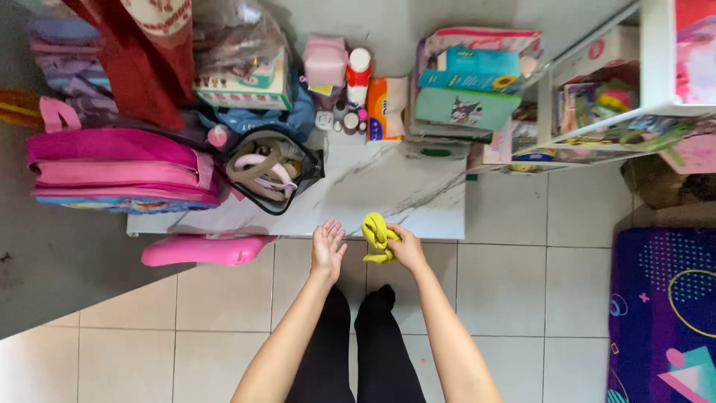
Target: The person cleans the desk and surrounding furniture with a cloth and water bottle.
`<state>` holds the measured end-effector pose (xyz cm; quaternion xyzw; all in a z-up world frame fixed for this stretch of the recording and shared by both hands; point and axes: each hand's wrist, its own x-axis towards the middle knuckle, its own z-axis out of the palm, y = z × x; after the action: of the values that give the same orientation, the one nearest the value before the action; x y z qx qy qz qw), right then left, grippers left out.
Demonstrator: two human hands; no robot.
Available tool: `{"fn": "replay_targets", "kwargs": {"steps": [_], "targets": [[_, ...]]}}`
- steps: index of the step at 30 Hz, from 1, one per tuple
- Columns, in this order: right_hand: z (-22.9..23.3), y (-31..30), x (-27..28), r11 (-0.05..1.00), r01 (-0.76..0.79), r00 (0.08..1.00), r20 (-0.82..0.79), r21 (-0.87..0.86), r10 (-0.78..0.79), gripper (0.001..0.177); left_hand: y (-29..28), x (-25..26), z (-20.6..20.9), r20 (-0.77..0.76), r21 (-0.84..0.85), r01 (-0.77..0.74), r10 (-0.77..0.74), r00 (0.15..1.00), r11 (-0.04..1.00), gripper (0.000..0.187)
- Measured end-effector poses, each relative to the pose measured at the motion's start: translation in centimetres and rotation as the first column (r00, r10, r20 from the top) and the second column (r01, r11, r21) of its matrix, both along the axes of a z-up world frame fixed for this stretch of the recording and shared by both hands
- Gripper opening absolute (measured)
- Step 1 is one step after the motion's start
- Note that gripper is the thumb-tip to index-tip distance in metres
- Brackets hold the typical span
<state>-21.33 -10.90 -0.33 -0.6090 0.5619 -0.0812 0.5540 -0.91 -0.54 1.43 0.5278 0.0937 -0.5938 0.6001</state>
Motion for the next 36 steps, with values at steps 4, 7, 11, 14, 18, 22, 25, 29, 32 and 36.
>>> {"fn": "replay_targets", "kwargs": {"steps": [4, 7, 11, 14, 18, 22, 25, 29, 32, 36], "targets": [[2.4, -0.2, -0.8, 0.998, 0.055, 0.994, 0.098, -0.019, -0.053, 0.045, -0.7, -1.1, 2.6, 0.013, -0.023, 0.003, -0.003, 1.0, 1.0, 0.07], [5.5, -0.4, -0.9, 0.991, 0.13, 0.979, 0.151, 0.038, -0.134, 0.044, -1.0, -1.6, 3.8, 0.021, -0.046, 0.013, -0.012, 1.0, 0.999, 0.07], [8.1, -0.4, -1.8, 0.986, 0.166, 0.976, 0.138, 0.022, -0.168, 0.042, -1.2, -2.6, 5.6, 0.025, -0.062, 0.014, -0.012, 1.0, 0.998, 0.07], [9.8, -0.5, -2.7, 0.983, 0.18, 0.969, 0.177, -0.034, -0.171, 0.041, -1.2, -3.3, 6.8, 0.03, -0.078, 0.018, -0.015, 0.999, 0.997, 0.07], [12.5, -0.7, -4.1, 0.972, 0.215, 0.962, 0.19, -0.092, -0.195, 0.042, -1.4, -4.7, 7.5, 0.033, -0.112, 0.009, -0.006, 0.999, 0.994, 0.068], [15.9, -0.8, -5.7, 0.957, 0.253, 0.941, 0.268, -0.144, -0.208, 0.04, -1.9, -6.3, 9.8, 0.025, -0.14, 0.009, -0.006, 1.0, 0.99, 0.067], [18.4, -1.0, -7.3, 0.947, 0.268, 0.945, 0.241, -0.178, -0.222, 0.04, -2.1, -7.5, 11.9, 0.045, -0.194, 0.023, -0.014, 0.999, 0.981, 0.065], [20.9, -1.0, -9.8, 0.919, 0.282, 0.951, 0.21, -0.275, -0.229, 0.041, -2.8, -9.0, 14.5, 0.08, -0.25, 0.058, -0.039, 0.996, 0.967, 0.064], [22.8, -0.9, -11.5, 0.896, 0.324, 0.932, 0.267, -0.304, -0.246, 0.04, -3.4, -10.2, 16.2, 0.119, -0.276, 0.099, -0.068, 0.991, 0.956, 0.062], [25.8, -0.6, -13.9, 0.875, 0.387, 0.9, 0.326, -0.29, -0.29, 0.037, -4.2, -12.1, 19.1, 0.145, -0.283, 0.152, -0.114, 0.983, 0.947, 0.058]]}}
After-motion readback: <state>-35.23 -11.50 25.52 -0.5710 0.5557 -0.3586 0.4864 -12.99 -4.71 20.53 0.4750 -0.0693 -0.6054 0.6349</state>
